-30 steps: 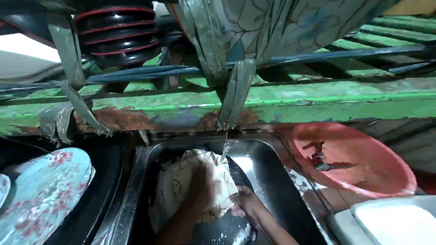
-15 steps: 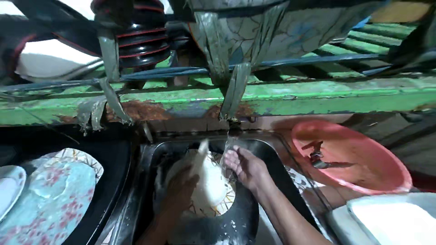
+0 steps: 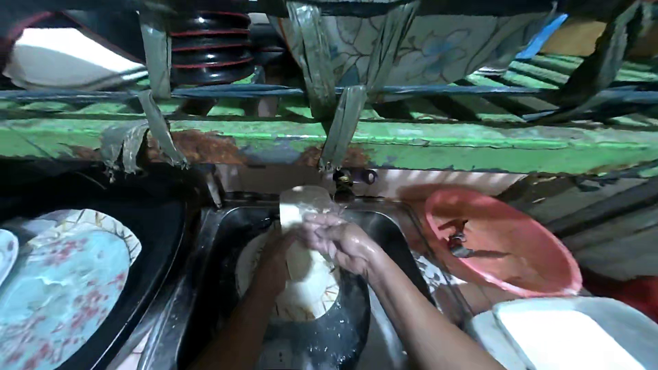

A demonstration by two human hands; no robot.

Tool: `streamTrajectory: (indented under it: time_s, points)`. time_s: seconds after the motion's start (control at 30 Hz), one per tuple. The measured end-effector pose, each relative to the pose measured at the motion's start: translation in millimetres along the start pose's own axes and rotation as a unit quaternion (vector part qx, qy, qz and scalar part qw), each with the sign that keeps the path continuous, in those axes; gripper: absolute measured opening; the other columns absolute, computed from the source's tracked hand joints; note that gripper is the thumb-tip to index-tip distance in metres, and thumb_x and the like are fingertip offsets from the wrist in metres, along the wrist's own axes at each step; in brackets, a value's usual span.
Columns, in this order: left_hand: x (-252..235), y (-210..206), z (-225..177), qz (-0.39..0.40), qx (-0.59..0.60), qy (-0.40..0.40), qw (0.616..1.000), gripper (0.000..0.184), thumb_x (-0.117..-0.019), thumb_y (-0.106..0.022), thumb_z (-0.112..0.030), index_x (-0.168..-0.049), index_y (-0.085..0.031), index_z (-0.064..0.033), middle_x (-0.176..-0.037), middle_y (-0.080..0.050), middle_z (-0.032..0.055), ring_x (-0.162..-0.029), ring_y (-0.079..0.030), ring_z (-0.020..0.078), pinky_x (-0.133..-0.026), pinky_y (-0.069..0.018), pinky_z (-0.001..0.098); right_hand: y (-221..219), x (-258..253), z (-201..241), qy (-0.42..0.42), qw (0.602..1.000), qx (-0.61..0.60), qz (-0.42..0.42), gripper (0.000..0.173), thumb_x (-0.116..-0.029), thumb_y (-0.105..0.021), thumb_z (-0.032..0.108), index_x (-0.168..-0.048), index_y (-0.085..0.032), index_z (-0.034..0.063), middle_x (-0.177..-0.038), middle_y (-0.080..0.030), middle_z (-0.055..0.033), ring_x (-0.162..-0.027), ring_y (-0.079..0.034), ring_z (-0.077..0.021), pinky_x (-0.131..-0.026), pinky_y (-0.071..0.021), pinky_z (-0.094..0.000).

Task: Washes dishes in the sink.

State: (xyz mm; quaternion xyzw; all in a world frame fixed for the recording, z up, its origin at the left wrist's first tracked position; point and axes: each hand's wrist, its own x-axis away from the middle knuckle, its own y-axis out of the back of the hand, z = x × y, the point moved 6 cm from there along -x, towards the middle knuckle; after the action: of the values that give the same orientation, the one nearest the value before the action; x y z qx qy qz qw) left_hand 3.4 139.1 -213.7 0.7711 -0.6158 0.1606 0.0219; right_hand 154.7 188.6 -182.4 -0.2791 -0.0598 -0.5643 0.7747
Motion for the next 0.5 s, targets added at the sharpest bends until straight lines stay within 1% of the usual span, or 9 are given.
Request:
streamTrajectory:
  time_s: [0.07, 0.13, 0.17, 0.2, 0.27, 0.3, 0.33, 0.4, 0.5]
  points:
    - [16.1, 6.6, -37.9, -0.030, -0.147, -0.017, 0.989, 0.038, -0.1058, -0.056, -0.023, -0.138, -0.057, -0.0033, -0.128, -0.065, 0.0149, -0.116, -0.062, 0.0214, -0.102, -0.0496, 0.0420, 8.7, 1.9, -12.5, -0.028, 0.996, 0.089, -0.007, 0.032, -0.1055, -0.043, -0.003, -0.135, -0.055, 0.0000, -0.112, -0.068, -0.0119, -0.091, -0.069, -0.0170, -0.082, -0.0579, -0.0318]
    - [34.2, 9.3, -72.6, -0.014, -0.338, -0.051, 0.940, 0.035, -0.1069, -0.055, -0.025, -0.134, -0.063, -0.0045, -0.122, -0.067, 0.0160, -0.112, -0.063, 0.0252, -0.100, -0.0488, 0.0457, 38.2, -2.7, -32.1, -0.037, 0.977, 0.193, -0.087, 0.030, -0.1070, -0.047, 0.003, -0.136, -0.055, -0.0001, -0.113, -0.067, -0.0129, -0.088, -0.068, -0.0167, -0.079, -0.0571, -0.0322]
    - [45.1, 10.4, -82.1, 0.009, -0.437, -0.099, 0.894, 0.036, -0.1078, -0.052, -0.025, -0.137, -0.063, -0.0074, -0.126, -0.068, 0.0139, -0.116, -0.064, 0.0252, -0.102, -0.0490, 0.0464, 55.9, -6.4, -46.3, -0.041, 0.953, 0.276, -0.117, 0.032, -0.1069, -0.051, 0.008, -0.137, -0.055, -0.0001, -0.116, -0.065, -0.0144, -0.092, -0.066, -0.0182, -0.082, -0.0551, -0.0337]
    - [58.0, 11.9, -86.5, 0.019, -0.524, -0.187, 0.831, 0.035, -0.1072, -0.052, -0.023, -0.136, -0.065, -0.0110, -0.129, -0.069, 0.0099, -0.120, -0.065, 0.0236, -0.104, -0.0503, 0.0463, 71.1, -8.5, -60.5, -0.051, 0.921, 0.367, -0.122, 0.037, -0.1064, -0.054, 0.013, -0.141, -0.055, 0.0003, -0.130, -0.063, -0.0195, -0.111, -0.065, -0.0254, -0.097, -0.0527, -0.0402]
    - [87.3, 15.1, -92.0, -0.007, -0.621, -0.384, 0.683, 0.031, -0.0989, -0.057, -0.014, -0.125, -0.073, -0.0153, -0.127, -0.072, 0.0052, -0.119, -0.068, 0.0248, -0.096, -0.0565, 0.0497, 91.8, -13.8, -90.7, -0.054, 0.861, 0.491, -0.119, 0.058, -0.1012, -0.064, 0.023, -0.150, -0.046, -0.0010, -0.148, -0.050, -0.0289, -0.138, -0.050, -0.0391, -0.116, -0.0398, -0.0494]
    - [100.9, 17.6, -95.2, -0.021, -0.641, -0.439, 0.629, 0.032, -0.0950, -0.058, -0.011, -0.122, -0.074, -0.0153, -0.127, -0.072, 0.0050, -0.119, -0.068, 0.0263, -0.092, -0.0579, 0.0511, 96.2, -13.9, -102.6, -0.060, 0.845, 0.517, -0.126, 0.067, -0.0986, -0.067, 0.025, -0.154, -0.040, -0.0019, -0.152, -0.043, -0.0324, -0.143, -0.043, -0.0440, -0.119, -0.0355, -0.0523]
    - [112.5, 21.9, -99.3, -0.039, -0.655, -0.471, 0.589, 0.033, -0.0939, -0.056, -0.011, -0.120, -0.075, -0.0155, -0.126, -0.072, 0.0044, -0.119, -0.068, 0.0264, -0.090, -0.0581, 0.0502, 97.7, -12.5, -112.0, -0.062, 0.841, 0.519, -0.139, 0.072, -0.0964, -0.069, 0.024, -0.155, -0.037, -0.0027, -0.152, -0.041, -0.0340, -0.143, -0.042, -0.0462, -0.119, -0.0351, -0.0545]
    - [126.4, 38.8, -110.2, -0.098, -0.663, -0.488, 0.559, 0.033, -0.0955, -0.053, -0.012, -0.120, -0.074, -0.0156, -0.127, -0.072, 0.0026, -0.121, -0.066, 0.0248, -0.091, -0.0566, 0.0469, 93.3, -6.5, -122.5, -0.064, 0.861, 0.476, -0.165, 0.067, -0.0984, -0.068, 0.019, -0.154, -0.038, -0.0031, -0.150, -0.047, -0.0319, -0.139, -0.048, -0.0433, -0.116, -0.0384, -0.0549]
    - [125.1, 83.0, -130.1, -0.212, -0.653, -0.436, 0.581, 0.030, -0.0984, -0.054, -0.012, -0.120, -0.074, -0.0146, -0.129, -0.071, 0.0017, -0.121, -0.066, 0.0226, -0.095, -0.0556, 0.0450, 96.1, -1.5, -135.0, -0.063, 0.906, 0.377, -0.183, 0.053, -0.1002, -0.065, 0.013, -0.148, -0.048, -0.0006, -0.133, -0.060, -0.0281, -0.117, -0.063, -0.0372, -0.101, -0.0505, -0.0538]
